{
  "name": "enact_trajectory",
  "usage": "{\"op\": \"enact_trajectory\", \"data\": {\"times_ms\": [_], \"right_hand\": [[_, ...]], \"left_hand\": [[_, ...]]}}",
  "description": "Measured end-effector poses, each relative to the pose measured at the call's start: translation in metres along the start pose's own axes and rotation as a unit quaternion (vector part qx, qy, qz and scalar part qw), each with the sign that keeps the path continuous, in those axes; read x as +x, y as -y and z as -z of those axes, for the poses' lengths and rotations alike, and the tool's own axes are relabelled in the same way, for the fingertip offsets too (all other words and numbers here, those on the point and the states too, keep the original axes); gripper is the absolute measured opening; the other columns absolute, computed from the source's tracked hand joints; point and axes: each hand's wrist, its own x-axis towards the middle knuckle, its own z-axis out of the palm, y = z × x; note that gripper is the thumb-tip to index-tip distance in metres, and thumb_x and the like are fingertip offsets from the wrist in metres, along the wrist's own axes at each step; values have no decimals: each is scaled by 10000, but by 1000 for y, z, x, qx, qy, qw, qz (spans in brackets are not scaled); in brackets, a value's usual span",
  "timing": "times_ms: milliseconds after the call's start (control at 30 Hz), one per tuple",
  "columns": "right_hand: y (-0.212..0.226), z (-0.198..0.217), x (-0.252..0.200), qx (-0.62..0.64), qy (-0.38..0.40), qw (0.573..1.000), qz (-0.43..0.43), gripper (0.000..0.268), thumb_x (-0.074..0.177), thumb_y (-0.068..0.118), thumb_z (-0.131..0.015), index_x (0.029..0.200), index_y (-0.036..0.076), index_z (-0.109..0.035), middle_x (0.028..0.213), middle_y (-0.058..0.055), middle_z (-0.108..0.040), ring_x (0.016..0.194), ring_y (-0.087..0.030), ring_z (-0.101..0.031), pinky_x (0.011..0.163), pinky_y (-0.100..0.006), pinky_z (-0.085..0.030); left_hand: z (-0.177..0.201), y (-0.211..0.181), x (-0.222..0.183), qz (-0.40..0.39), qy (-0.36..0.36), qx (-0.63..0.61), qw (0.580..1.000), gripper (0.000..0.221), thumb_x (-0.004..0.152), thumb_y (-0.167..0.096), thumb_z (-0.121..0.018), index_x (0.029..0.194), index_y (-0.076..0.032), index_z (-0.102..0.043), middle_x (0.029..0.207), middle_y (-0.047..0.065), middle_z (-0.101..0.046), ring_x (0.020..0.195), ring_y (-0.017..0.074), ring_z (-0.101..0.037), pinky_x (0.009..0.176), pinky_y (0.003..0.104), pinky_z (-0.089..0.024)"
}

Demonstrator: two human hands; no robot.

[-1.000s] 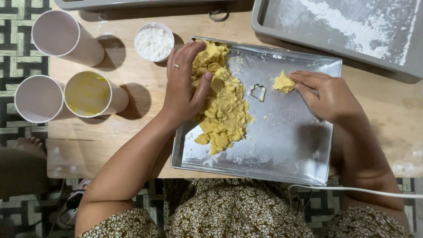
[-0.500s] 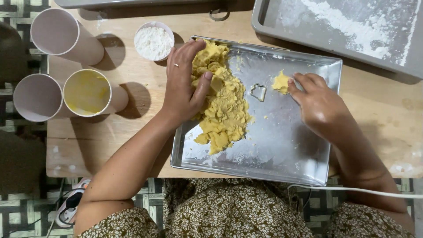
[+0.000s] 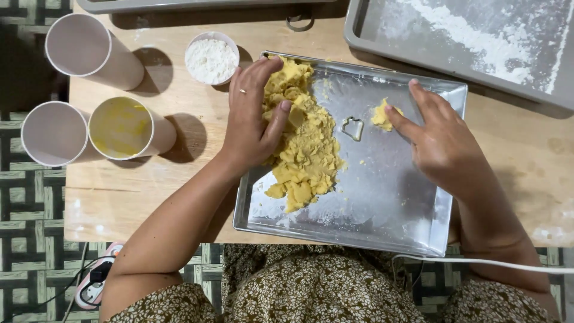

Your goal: Using a heart-shaped cutter to create cookies from dough and arranging them on a baking tray.

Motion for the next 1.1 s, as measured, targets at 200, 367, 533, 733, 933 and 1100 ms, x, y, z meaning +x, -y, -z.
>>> {"op": "enact_trajectory", "data": {"times_ms": [200, 367, 533, 733, 933, 1100], "right_hand": [[6, -1, 4, 35, 69, 993, -89, 696, 872, -74, -352, 1508, 175, -486, 1657, -284, -240, 1518, -439, -226, 1240, -563, -169], [18, 1, 1, -7, -34, 999, 9, 619, 877, -194, -411, 1376, 92, -638, 1558, -391, -421, 1429, -513, -429, 1228, -606, -365], [20, 2, 0, 0, -51, 999, 6, 735, 811, -275, -426, 1449, 56, -579, 1594, -391, -361, 1468, -511, -388, 1247, -606, -320], [-10, -6, 4, 44, -49, 998, 21, 680, 830, -146, -466, 1482, 31, -541, 1606, -419, -311, 1510, -510, -315, 1255, -593, -271], [-17, -11, 10, 24, -7, 999, -37, 628, 858, -9, -542, 1464, 152, -563, 1654, -272, -315, 1515, -429, -296, 1245, -555, -226], [-16, -35, 14, -1, -50, 997, -62, 535, 957, 375, -637, 1470, 232, -583, 1477, -194, -537, 1375, -394, -526, 1166, -490, -412]], "left_hand": [[-2, 0, 1, 1, 1, -5, 1000, 452, 1121, -353, -447, 1522, -170, -351, 1463, 93, -559, 1438, 305, -469, 1266, 637, -231], [-1, 1, -2, 6, 4, 1, 1000, 460, 1120, -360, -449, 1528, -175, -344, 1474, 91, -554, 1443, 308, -468, 1268, 650, -224], [0, 0, -1, 0, 0, 0, 1000, 459, 1122, -353, -450, 1528, -168, -344, 1475, 96, -548, 1440, 314, -470, 1265, 645, -230], [0, 1, -2, 3, 3, -1, 1000, 457, 1116, -345, -461, 1524, -173, -348, 1483, 96, -535, 1449, 326, -457, 1265, 646, -217], [3, -4, 1, 6, 0, -15, 1000, 447, 1102, -322, -461, 1504, -145, -376, 1470, 98, -543, 1447, 336, -454, 1264, 649, -188], [-1, 12, 2, -22, -25, -63, 997, 523, 1055, -226, -489, 1537, -78, -351, 1453, 122, -495, 1440, 368, -382, 1210, 666, -125]]}}
